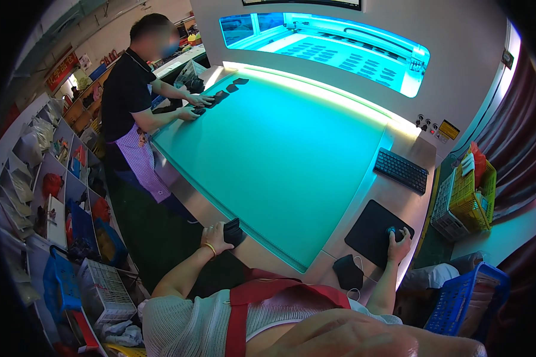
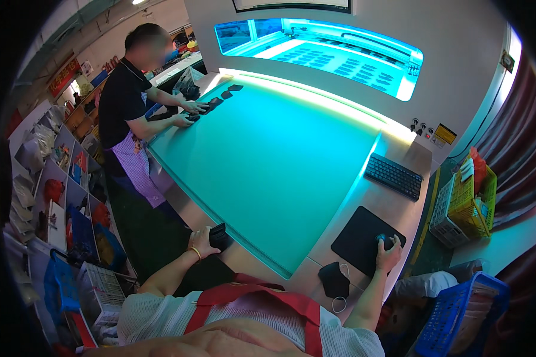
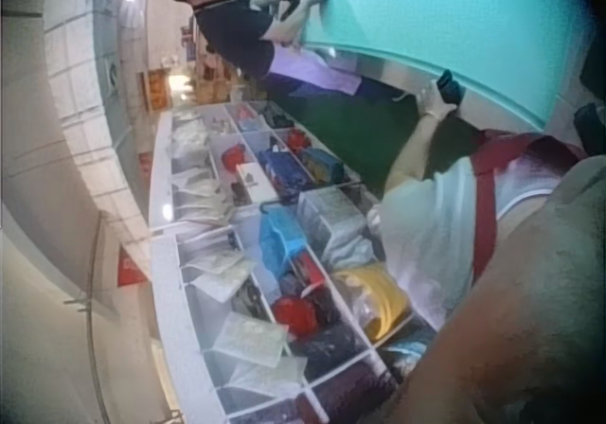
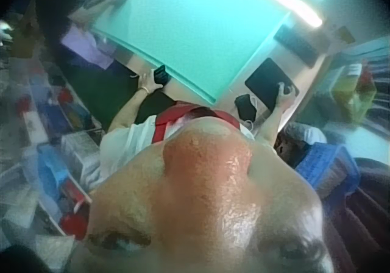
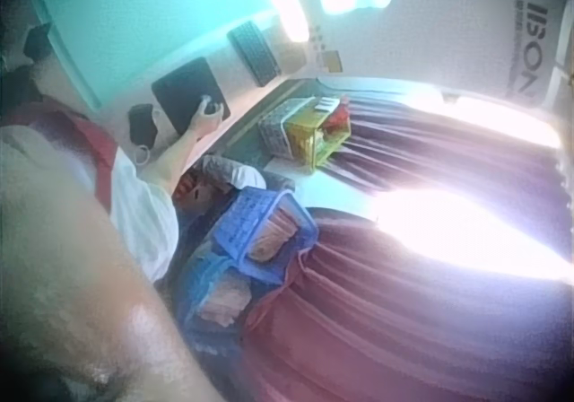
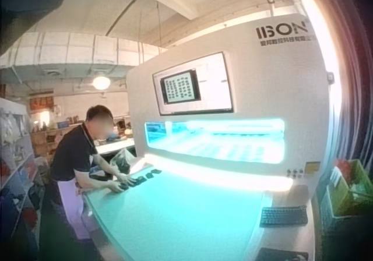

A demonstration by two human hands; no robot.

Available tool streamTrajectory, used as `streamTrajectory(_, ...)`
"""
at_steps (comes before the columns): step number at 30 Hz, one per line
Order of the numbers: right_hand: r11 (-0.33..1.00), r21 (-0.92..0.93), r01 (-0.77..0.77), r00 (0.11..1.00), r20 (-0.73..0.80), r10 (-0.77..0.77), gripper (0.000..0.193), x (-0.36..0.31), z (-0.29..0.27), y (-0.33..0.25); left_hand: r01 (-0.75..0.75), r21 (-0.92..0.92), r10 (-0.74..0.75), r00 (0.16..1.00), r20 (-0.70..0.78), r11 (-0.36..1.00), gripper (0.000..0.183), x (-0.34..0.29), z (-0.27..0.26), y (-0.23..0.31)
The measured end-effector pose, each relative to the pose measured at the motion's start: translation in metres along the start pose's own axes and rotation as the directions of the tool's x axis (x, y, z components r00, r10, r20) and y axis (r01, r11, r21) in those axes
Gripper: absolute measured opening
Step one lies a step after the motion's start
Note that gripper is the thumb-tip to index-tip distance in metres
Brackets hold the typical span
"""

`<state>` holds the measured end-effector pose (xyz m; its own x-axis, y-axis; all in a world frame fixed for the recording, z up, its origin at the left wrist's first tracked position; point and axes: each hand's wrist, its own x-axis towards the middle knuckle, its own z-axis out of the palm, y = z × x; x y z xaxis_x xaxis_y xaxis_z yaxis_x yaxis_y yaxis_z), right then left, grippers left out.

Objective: The person sorts black shoe components on a light table, laying them out in rows and then stacking them.

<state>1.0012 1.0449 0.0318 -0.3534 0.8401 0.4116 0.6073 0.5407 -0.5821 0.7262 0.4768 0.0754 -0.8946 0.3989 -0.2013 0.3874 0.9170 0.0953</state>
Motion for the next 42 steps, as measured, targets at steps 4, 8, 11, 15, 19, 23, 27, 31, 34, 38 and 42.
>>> streamTrajectory(4,1.0,-0.003,0.008,1.0,-0.002,-0.008,0.053,0.0014,-0.0004,-0.003,0.014,0.003,-0.014,1.0,0.01,1.0,0.087,-0.0019,-0.0018,-0.0006)
streamTrajectory(8,1.0,-0.002,0.005,1.0,0.004,-0.005,0.054,0.0015,-0.0004,-0.004,0.012,-0.001,-0.012,1.0,0.011,1.0,0.087,-0.0018,-0.0027,0.0003)
streamTrajectory(11,1.0,0.001,0.007,1.0,-0.002,-0.007,0.054,0.0011,-0.0004,-0.0029,0.009,-0.001,-0.009,1.0,-0.004,1.0,0.087,-0.0016,-0.001,-0.0003)
streamTrajectory(15,1.0,0.014,0.019,1.0,-0.002,-0.019,0.054,0.0012,0.0009,0.0013,0.01,-0.013,-0.01,1.0,-0.002,1.0,0.086,-0.0019,-0.0013,0.0003)
streamTrajectory(19,0.999,0.029,0.036,0.999,-0.006,-0.036,0.054,0.0011,0.0015,0.003,0.002,-0.028,-0.003,1.0,-0.015,1.0,0.085,-0.002,0.0005,-0.0012)
streamTrajectory(23,0.999,0.034,0.026,1.0,-0.002,-0.026,0.054,0.0014,0.0016,0.0025,-0.001,-0.016,0.0,0.999,-0.034,1.0,0.085,-0.002,0.0033,-0.0022)
streamTrajectory(27,0.999,0.04,0.032,0.999,-0.009,-0.032,0.054,0.0014,0.0022,0.0044,0.007,-0.009,-0.008,1.0,-0.024,1.0,0.085,-0.0019,0.0,0.0005)
streamTrajectory(31,0.999,0.047,0.019,1.0,-0.002,-0.019,0.054,0.0012,0.0015,0.0018,0.016,-0.002,-0.016,1.0,-0.015,1.0,0.085,-0.002,0.0005,0.0003)
streamTrajectory(34,0.998,0.047,0.031,0.999,-0.011,-0.03,0.054,0.001,0.0018,0.0024,0.017,-0.01,-0.017,1.0,-0.005,1.0,0.085,-0.0022,-0.0021,0.0012)
streamTrajectory(38,0.998,0.051,0.03,0.999,-0.012,-0.03,0.054,0.001,0.0018,0.0016,0.02,-0.013,-0.02,1.0,-0.011,1.0,0.084,-0.0028,-0.0018,0.0012)
streamTrajectory(42,0.998,0.048,0.03,0.999,-0.017,-0.029,0.054,0.0009,0.0024,0.0036,0.013,-0.007,-0.013,1.0,-0.019,1.0,0.085,-0.0023,-0.0007,0.001)
